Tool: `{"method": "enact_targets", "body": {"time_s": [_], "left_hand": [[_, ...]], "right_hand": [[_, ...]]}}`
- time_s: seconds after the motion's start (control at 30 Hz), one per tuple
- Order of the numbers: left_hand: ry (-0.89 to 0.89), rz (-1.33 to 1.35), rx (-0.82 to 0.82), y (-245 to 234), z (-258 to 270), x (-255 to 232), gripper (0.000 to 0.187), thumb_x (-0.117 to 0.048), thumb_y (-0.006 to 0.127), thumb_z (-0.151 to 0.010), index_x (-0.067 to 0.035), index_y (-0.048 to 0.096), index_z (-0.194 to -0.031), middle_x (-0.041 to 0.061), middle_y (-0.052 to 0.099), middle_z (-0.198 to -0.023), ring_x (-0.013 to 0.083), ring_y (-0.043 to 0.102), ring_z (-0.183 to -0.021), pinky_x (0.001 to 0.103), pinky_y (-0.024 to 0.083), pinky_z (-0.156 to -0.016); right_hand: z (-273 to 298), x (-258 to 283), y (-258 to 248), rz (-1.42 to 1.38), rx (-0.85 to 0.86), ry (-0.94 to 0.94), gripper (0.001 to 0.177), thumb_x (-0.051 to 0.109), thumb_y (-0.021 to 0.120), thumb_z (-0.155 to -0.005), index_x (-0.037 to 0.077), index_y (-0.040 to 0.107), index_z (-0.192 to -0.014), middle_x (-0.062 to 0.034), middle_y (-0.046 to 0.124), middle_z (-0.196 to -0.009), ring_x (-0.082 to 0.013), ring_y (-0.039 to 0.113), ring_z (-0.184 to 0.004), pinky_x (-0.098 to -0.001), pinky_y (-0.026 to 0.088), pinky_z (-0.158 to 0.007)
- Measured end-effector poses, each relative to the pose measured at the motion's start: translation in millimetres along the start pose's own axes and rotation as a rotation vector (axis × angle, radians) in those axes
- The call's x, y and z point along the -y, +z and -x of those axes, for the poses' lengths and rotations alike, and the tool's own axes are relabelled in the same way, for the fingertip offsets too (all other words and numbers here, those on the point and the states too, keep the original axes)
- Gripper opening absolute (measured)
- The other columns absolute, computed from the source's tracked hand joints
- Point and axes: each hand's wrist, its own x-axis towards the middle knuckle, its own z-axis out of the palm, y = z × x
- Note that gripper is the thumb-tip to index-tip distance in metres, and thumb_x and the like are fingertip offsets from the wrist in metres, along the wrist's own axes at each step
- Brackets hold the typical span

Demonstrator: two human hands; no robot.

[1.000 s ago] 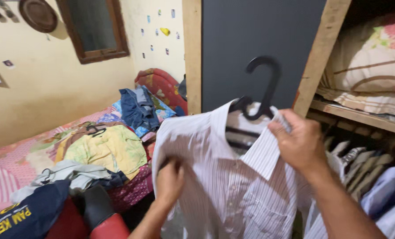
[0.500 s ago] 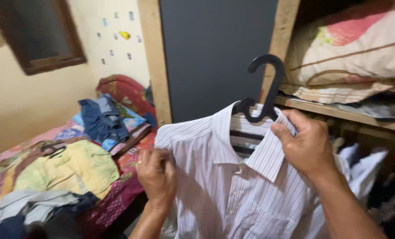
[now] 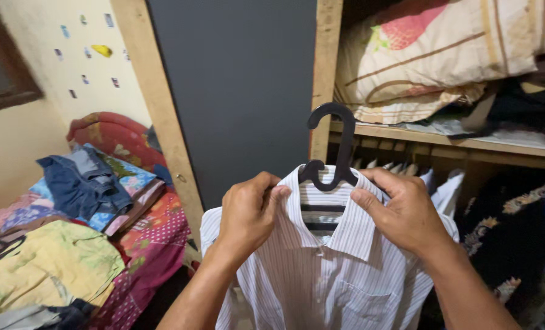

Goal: The person buttons a striped shirt on a hanger, then places it in a closet. They then pick up a red shirt on a hanger and button it. The person handles the shirts by hand, buttoning them one at a time.

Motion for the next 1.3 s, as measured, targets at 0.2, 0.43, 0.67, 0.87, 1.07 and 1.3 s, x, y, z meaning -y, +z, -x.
{"method": "enact_targets", "body": {"time_s": [0.2,0.43,0.67,0.87,1.07,1.3], "left_hand": [[-0.011,0.023,-0.006,10,-2,-4,0.021,-0.025,0.072,-0.091,-0.005,0.075,-0.094,0.012,0.068,-0.064,0.0285,0.067,-0.056,0.042,0.05,-0.058],[0.208,0.051,0.142,8,-12,-21,0.022,-0.023,0.068,-0.098,-0.001,0.068,-0.105,0.017,0.071,-0.081,0.0376,0.068,-0.074,0.045,0.049,-0.063],[0.053,0.076,0.101,12,-17,-32,0.022,-0.024,0.073,-0.089,-0.005,0.072,-0.101,0.016,0.07,-0.071,0.035,0.07,-0.066,0.045,0.05,-0.062],[0.069,0.008,0.021,7,-19,-25,0.02,-0.025,0.075,-0.088,-0.008,0.074,-0.099,0.013,0.075,-0.077,0.0342,0.072,-0.072,0.044,0.052,-0.064],[0.054,-0.04,0.027,4,-19,-22,0.021,-0.026,0.074,-0.088,-0.008,0.075,-0.098,0.013,0.075,-0.076,0.0345,0.072,-0.072,0.045,0.052,-0.064],[0.069,-0.062,0.052,8,-20,-24,0.02,-0.024,0.075,-0.087,-0.007,0.074,-0.096,0.013,0.074,-0.074,0.0349,0.071,-0.07,0.046,0.052,-0.064]], "right_hand": [[8,-7,-24,-0.017,0.122,0.029,0.039,0.012,0.067,-0.087,0.002,0.068,-0.125,-0.0117,0.082,-0.104,-0.0181,0.079,-0.091,-0.0311,0.058,-0.082],[23,-1,-19,-0.023,0.019,0.166,0.034,0.008,0.07,-0.086,0.003,0.073,-0.119,-0.011,0.083,-0.1,-0.0175,0.079,-0.087,-0.0314,0.059,-0.08],[27,-16,-33,0.084,0.154,0.188,0.03,0.019,0.071,-0.089,0.006,0.074,-0.116,-0.0113,0.083,-0.093,-0.019,0.078,-0.083,-0.0337,0.058,-0.078],[36,-76,-54,0.221,0.35,0.545,0.023,0.025,0.074,-0.092,0.003,0.076,-0.1,-0.0154,0.08,-0.086,-0.0261,0.074,-0.083,-0.0406,0.058,-0.078],[38,-110,-63,0.466,0.28,0.599,0.016,0.015,0.073,-0.09,0.007,0.077,-0.103,-0.0123,0.081,-0.1,-0.0246,0.077,-0.094,-0.0399,0.059,-0.086],[27,-63,-60,0.166,-0.009,0.182,0.037,0.0,0.062,-0.081,0.009,0.073,-0.115,-0.0115,0.08,-0.11,-0.0223,0.076,-0.102,-0.0372,0.057,-0.091]]}}
